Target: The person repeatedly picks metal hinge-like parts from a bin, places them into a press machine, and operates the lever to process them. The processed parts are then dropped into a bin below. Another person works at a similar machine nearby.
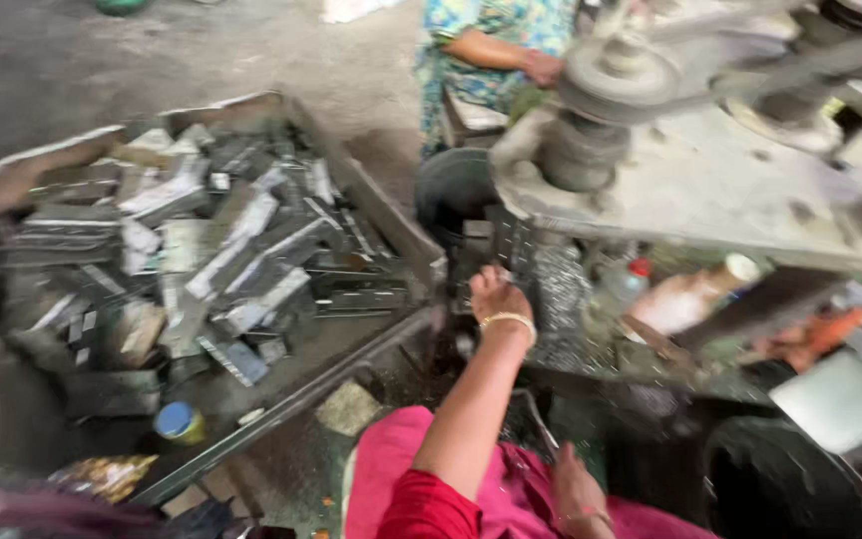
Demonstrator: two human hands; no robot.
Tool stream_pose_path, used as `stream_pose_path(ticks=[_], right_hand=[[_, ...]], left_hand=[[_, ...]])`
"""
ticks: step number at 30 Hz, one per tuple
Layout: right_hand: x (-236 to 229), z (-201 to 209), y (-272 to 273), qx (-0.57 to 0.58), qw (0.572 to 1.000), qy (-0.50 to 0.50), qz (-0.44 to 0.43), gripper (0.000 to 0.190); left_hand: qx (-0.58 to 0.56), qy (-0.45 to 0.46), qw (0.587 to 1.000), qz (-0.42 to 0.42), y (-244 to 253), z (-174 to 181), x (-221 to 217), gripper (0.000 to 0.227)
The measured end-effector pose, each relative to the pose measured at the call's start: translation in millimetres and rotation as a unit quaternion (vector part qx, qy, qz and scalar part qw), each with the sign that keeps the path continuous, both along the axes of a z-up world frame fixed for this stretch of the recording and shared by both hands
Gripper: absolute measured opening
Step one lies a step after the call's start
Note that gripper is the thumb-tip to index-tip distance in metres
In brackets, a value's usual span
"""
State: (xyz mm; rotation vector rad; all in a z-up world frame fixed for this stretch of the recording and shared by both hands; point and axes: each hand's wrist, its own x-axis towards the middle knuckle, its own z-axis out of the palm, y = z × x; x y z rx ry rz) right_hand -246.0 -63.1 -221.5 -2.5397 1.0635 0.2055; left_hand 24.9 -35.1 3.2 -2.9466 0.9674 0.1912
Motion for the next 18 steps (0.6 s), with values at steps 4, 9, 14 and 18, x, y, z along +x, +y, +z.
stream_pose_path(ticks=[4, 9, 14, 18], right_hand=[[1, -25, -12, -0.054, 0.994, 0.087, 0.037, 0.037], [17, -27, -23, -0.036, 0.996, 0.087, 0.004, 0.031], [34, 11, 1, 0.021, 0.997, 0.073, -0.032, 0.031], [22, 55, 7, -0.080, 0.991, 0.106, 0.009, 0.030]], left_hand=[[-0.260, -0.099, 0.961, 0.008, 68, -3, -3, 0.039], [-0.190, -0.035, 0.973, 0.127, 169, -8, 43, 0.037], [-0.178, -0.087, 0.979, 0.053, 218, -30, 129, 0.077], [-0.100, 0.006, 0.991, 0.092, 201, -49, 144, 0.037]])
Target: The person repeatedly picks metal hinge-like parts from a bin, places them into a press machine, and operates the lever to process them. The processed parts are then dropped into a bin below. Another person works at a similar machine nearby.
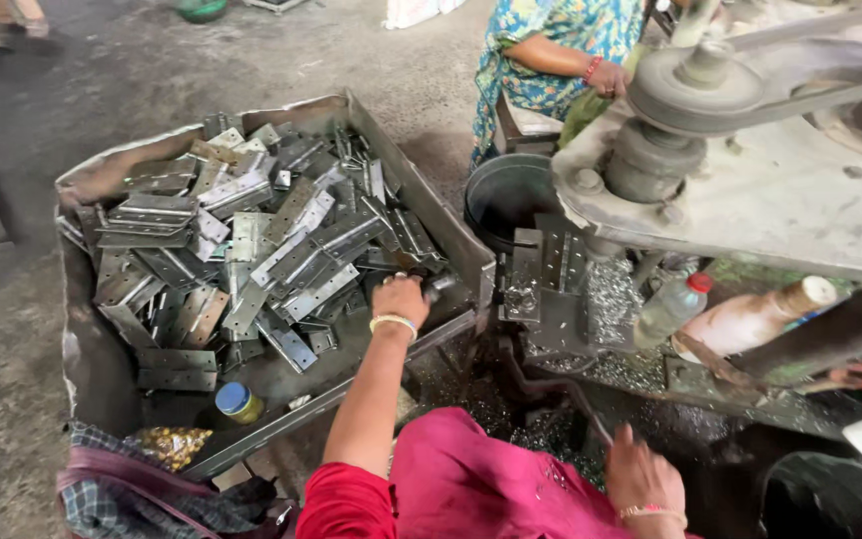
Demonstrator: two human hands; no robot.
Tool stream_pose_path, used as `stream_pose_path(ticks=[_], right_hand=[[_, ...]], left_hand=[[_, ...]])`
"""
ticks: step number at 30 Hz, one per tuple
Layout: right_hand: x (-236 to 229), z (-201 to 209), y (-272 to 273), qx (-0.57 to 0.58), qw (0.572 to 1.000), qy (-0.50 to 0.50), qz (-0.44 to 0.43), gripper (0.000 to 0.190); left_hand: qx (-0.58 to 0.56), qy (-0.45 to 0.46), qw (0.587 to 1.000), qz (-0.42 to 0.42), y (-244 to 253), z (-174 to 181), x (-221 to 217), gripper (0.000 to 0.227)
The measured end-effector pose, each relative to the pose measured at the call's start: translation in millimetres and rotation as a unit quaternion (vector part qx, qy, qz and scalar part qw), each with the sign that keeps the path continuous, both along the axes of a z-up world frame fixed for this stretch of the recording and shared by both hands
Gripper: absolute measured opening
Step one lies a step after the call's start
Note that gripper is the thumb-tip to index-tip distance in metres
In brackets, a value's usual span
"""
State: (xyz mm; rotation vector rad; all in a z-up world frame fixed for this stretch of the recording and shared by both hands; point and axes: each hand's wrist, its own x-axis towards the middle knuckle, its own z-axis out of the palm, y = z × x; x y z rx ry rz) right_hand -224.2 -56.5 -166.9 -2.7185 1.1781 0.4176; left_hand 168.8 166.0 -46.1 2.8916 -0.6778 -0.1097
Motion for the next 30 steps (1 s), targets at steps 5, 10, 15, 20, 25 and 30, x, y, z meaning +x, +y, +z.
stream_pose_path(ticks=[5, 10, 15, 20, 25, 30], right_hand=[[3, 3, 20, -0.012, 0.999, -0.025, 0.029, 0.038], [8, -51, 20, 0.127, 0.991, -0.003, -0.050, 0.027], [13, -15, 10, 0.112, 0.993, 0.028, -0.038, 0.033], [33, 110, 13, -0.041, 0.993, 0.052, 0.099, 0.037], [70, 179, 5, -0.072, 0.989, 0.055, 0.115, 0.040], [36, 108, 13, -0.082, 0.989, 0.021, 0.122, 0.036]], left_hand=[[-0.024, -0.073, 0.997, -0.015, 29, 5, -10, 0.026], [-0.041, 0.004, 0.998, 0.037, 57, 55, -31, 0.026], [-0.162, 0.146, 0.970, -0.107, -32, 67, -95, 0.039], [-0.329, -0.087, 0.932, -0.125, -150, 3, -166, 0.055], [0.008, -0.014, 0.981, -0.193, -150, 22, -185, 0.026], [0.131, 0.035, 0.972, -0.193, -148, 81, -185, 0.031]])
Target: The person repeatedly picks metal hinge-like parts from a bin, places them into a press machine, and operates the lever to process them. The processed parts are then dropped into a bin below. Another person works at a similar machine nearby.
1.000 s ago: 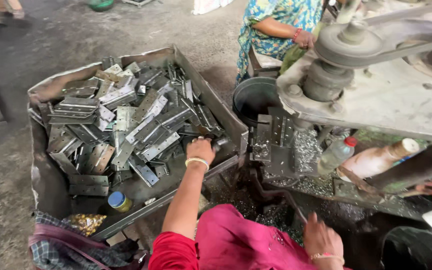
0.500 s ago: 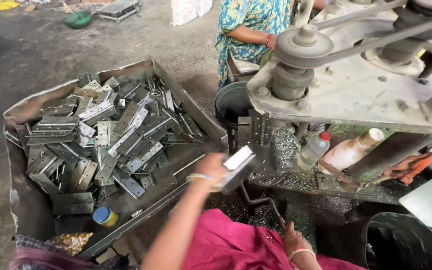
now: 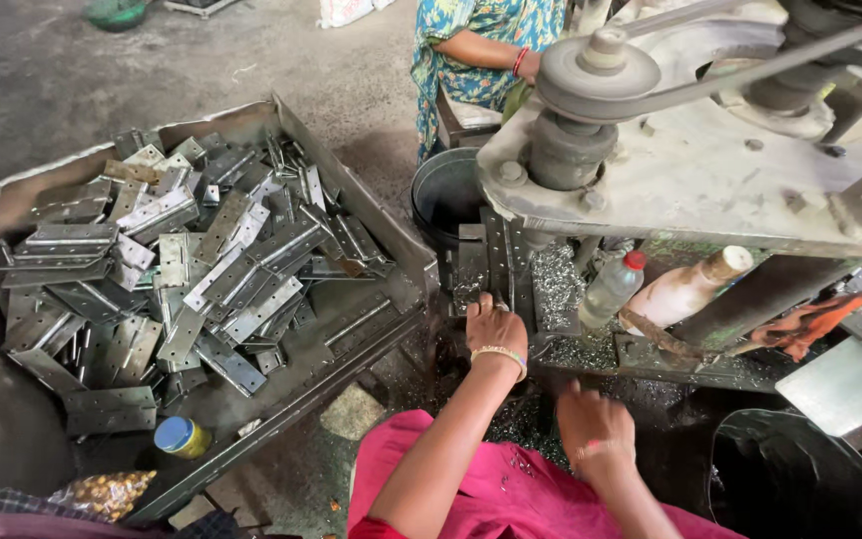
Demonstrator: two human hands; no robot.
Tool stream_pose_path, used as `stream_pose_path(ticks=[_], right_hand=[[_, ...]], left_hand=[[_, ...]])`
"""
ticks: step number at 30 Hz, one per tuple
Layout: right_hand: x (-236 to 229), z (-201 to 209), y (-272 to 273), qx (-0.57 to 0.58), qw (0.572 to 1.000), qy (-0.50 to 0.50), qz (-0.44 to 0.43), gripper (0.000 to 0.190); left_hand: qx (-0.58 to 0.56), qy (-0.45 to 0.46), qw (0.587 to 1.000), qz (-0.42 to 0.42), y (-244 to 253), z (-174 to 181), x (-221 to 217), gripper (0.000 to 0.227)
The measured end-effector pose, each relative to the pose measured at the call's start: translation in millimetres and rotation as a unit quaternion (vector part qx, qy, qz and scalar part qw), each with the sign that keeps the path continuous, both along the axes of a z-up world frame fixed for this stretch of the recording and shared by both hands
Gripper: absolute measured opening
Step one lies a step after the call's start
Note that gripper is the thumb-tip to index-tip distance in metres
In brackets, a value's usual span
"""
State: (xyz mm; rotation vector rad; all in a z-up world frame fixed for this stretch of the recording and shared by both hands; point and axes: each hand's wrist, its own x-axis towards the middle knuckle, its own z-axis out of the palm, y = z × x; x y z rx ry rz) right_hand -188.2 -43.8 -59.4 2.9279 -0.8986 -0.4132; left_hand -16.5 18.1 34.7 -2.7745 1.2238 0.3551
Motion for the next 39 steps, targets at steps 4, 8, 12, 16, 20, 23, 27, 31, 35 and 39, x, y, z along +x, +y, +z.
stream_pose_path(ticks=[4, 8, 12, 16, 20, 23, 27, 31, 35, 39], right_hand=[[-35, -106, 4, 0.114, 0.987, -0.028, -0.111, 0.038], [-53, -184, -7, 0.167, 0.974, -0.045, -0.148, 0.031], [-52, -197, -12, 0.115, 0.987, -0.033, -0.106, 0.032], [-40, -170, -26, 0.166, 0.975, -0.058, -0.133, 0.032], [-25, -146, -38, 0.110, 0.990, -0.024, -0.090, 0.033], [-38, -151, -28, 0.065, 0.996, -0.035, -0.054, 0.034], [-33, -152, -27, 0.154, 0.975, -0.087, -0.132, 0.034], [-33, -149, -26, 0.151, 0.981, -0.017, -0.124, 0.041], [-55, -152, -18, 0.032, 0.999, -0.044, 0.003, 0.058], [-52, -159, -17, 0.147, 0.980, -0.082, -0.106, 0.054]], left_hand=[[0.008, 0.007, 1.000, 0.008, -4, -1, 1, 0.027], [-0.067, -0.050, 0.996, -0.016, 3, -37, 0, 0.035], [-0.090, -0.049, 0.995, -0.011, 9, -50, 10, 0.034], [-0.059, -0.036, 0.997, -0.023, 11, -36, 13, 0.057], [-0.047, -0.055, 0.997, -0.012, 5, -20, 17, 0.024], [-0.065, -0.103, 0.993, -0.007, -1, -27, 7, 0.023], [-0.087, -0.097, 0.991, 0.007, -8, -28, 14, 0.027], [-0.097, -0.050, 0.993, 0.039, -7, -28, 25, 0.021], [-0.059, -0.058, 0.996, 0.022, -22, -28, 21, 0.029], [-0.081, -0.061, 0.995, 0.027, -27, -25, 28, 0.050]])
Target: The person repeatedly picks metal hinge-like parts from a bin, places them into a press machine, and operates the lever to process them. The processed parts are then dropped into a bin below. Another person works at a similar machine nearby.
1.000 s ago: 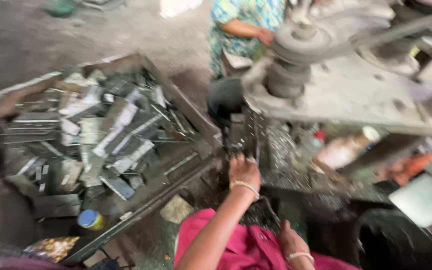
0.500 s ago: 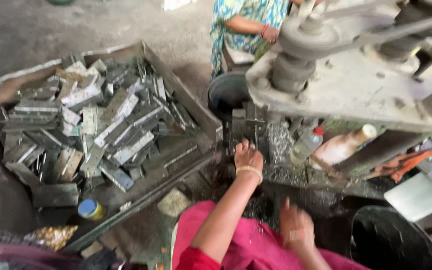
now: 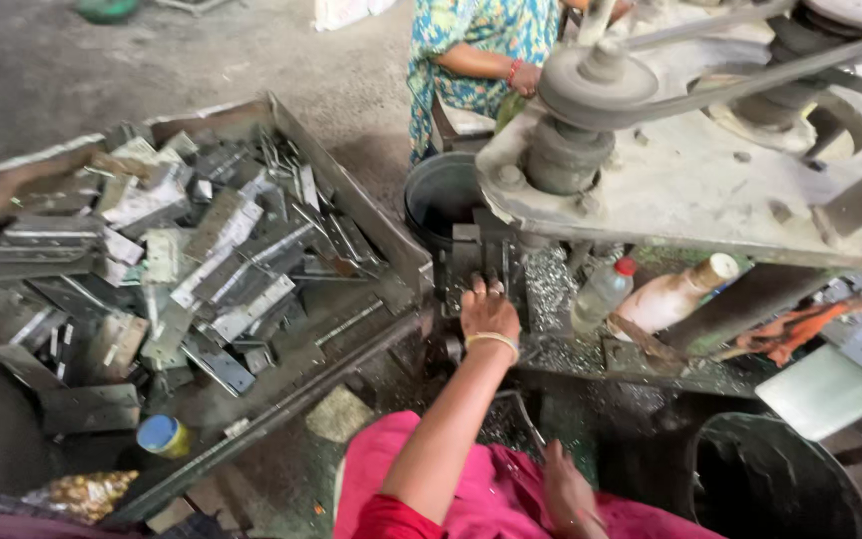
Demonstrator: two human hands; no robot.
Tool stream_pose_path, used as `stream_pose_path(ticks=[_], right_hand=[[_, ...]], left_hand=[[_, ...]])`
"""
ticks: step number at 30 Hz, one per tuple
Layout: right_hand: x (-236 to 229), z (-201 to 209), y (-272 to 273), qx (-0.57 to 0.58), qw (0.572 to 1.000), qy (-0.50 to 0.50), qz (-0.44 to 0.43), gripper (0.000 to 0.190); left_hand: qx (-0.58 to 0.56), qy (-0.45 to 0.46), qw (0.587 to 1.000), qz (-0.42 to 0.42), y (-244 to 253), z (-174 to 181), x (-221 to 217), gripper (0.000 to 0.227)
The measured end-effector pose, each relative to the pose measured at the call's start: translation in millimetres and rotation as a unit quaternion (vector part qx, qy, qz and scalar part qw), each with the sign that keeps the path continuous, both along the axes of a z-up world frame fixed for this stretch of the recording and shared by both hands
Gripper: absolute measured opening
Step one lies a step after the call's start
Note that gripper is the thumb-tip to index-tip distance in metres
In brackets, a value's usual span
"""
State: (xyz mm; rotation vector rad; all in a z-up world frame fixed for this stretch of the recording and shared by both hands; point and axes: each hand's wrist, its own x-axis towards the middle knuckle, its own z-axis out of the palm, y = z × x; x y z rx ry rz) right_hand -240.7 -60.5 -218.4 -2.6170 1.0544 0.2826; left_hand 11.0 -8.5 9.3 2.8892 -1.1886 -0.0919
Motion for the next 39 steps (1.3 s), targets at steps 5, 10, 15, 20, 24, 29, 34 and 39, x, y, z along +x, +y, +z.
stream_pose_path(ticks=[5, 10, 15, 20, 24, 29, 34, 39], right_hand=[[22, -2, -24, -0.034, 0.998, 0.039, 0.033, 0.048], [10, -2, -15, -0.035, 0.999, 0.024, 0.022, 0.042], [26, 41, 12, 0.005, 0.999, 0.043, -0.003, 0.037], [48, 154, 9, -0.137, 0.984, 0.070, 0.096, 0.032], [82, 229, 18, -0.130, 0.982, 0.125, 0.064, 0.030], [87, 241, 35, -0.188, 0.972, 0.110, 0.085, 0.036], [70, 221, 35, -0.162, 0.979, 0.112, 0.059, 0.029], [75, 224, 36, -0.129, 0.984, 0.115, 0.038, 0.029]], left_hand=[[0.000, 0.019, 1.000, 0.012, -4, -2, 24, 0.040], [0.042, 0.019, 0.999, 0.012, -23, -20, 35, 0.045], [-0.087, 0.013, 0.995, 0.039, -28, -27, 59, 0.040], [-0.023, 0.083, 0.996, -0.012, 4, -43, 23, 0.039], [-0.214, -0.084, 0.954, -0.194, 71, -60, -1, 0.040], [-0.305, -0.074, 0.927, -0.204, 43, -41, -6, 0.040], [-0.040, -0.054, 0.997, -0.048, -36, 6, -30, 0.022], [-0.193, 0.091, 0.974, 0.076, 25, -14, -23, 0.033]])
